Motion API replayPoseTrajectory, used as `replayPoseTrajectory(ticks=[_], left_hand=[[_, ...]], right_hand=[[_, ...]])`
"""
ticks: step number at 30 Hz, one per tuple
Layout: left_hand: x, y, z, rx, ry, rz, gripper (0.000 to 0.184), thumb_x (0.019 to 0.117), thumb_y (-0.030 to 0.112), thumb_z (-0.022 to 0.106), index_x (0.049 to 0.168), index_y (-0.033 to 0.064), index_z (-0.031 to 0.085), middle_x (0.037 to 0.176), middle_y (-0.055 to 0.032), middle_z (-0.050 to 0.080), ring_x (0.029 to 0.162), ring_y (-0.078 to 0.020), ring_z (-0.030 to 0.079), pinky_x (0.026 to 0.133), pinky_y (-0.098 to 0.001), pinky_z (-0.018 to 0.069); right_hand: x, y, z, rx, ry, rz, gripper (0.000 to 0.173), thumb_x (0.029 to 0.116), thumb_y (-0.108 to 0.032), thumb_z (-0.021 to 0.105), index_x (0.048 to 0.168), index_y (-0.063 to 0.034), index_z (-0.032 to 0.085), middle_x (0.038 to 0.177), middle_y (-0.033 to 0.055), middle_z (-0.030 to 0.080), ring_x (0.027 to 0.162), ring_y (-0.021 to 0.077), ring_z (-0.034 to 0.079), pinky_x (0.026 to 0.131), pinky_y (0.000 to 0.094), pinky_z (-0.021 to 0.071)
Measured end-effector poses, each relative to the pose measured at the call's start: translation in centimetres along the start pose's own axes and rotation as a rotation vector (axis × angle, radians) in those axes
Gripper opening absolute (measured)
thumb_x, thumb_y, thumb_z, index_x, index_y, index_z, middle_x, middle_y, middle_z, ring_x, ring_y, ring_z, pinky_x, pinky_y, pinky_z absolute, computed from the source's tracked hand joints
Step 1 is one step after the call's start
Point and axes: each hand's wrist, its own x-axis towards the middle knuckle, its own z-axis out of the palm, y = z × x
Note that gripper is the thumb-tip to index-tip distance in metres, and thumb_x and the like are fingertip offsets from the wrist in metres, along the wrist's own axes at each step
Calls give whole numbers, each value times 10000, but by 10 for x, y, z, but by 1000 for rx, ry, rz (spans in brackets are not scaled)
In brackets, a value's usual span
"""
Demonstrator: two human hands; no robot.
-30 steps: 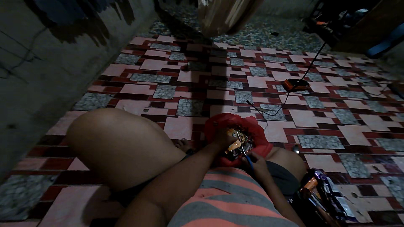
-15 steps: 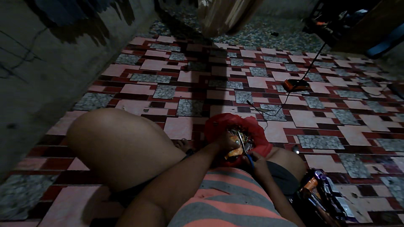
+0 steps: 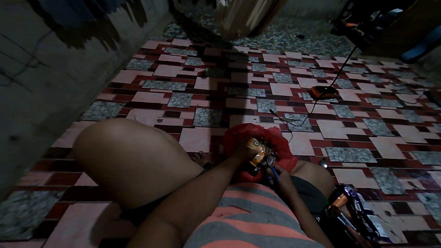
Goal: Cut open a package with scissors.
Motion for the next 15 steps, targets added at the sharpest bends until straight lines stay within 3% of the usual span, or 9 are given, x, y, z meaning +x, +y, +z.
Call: replayPoseTrajectory(ticks=[15], left_hand=[[0, 2, 0, 38, -18, -66, 601, 864, 195, 808, 1365, -23, 556, 1286, -243, 616, 1196, -328, 612, 1046, -486, 483]], right_hand=[[2, 10, -1, -43, 99, -150, 129, 949, -120, 691, 989, 1, 673, 682, -6, 621, 533, 51, 547, 508, 222, 490]])
